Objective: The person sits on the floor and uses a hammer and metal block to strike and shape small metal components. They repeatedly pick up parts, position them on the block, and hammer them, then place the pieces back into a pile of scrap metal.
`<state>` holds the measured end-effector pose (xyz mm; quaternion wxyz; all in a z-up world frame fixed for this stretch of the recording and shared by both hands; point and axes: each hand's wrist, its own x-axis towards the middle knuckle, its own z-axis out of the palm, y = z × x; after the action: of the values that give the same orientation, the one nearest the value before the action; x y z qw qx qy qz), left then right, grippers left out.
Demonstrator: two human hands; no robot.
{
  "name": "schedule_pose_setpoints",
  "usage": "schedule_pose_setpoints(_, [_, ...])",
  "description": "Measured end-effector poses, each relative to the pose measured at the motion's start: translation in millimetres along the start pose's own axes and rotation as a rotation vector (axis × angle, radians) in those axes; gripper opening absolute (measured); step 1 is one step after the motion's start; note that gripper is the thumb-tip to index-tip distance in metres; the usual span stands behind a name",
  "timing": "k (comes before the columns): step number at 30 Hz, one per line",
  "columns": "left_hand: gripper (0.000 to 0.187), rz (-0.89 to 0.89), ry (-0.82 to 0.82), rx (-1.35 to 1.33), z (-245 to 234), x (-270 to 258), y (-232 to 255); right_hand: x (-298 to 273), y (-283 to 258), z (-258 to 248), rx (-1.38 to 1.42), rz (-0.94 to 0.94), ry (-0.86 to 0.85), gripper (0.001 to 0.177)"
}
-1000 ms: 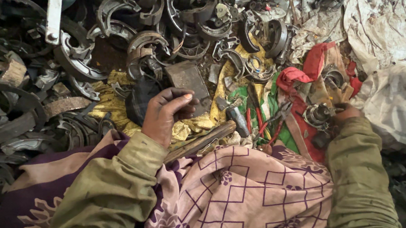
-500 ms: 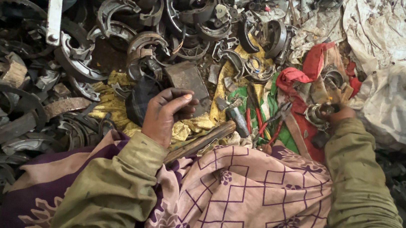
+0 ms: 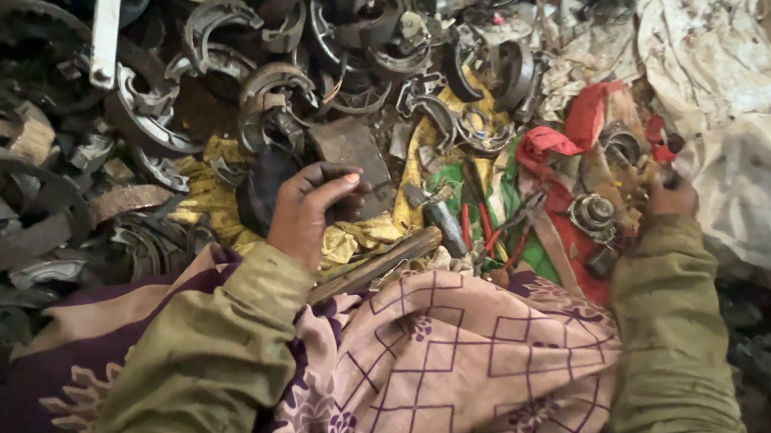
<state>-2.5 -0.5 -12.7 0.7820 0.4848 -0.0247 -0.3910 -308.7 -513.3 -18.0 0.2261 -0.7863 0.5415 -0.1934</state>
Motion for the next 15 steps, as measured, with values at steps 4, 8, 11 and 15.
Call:
schedule_pose_setpoints(4, [0.020, 0.066, 0.018, 0.048, -1, 1, -4, -47, -89, -18, 1.149, 0.208, -0.512, 0.034])
schedule_pose_setpoints(8, [0.019, 0.333, 0.064, 0.389, 24, -41, 27, -154, -206, -40, 1.631, 0.131, -0.836, 0.030])
schedule_pose_setpoints(11, [0.023, 0.333, -0.098, 0.187, 47, -95, 45, -240, -254, -55, 1.666, 0.124, -0.984, 0.032])
schedule_pose_setpoints(15, [0.039, 0.412, -0.294, 0.178, 84, -186, 72, -332, -284, -73, 1.647, -0.032, -1.353, 0.047])
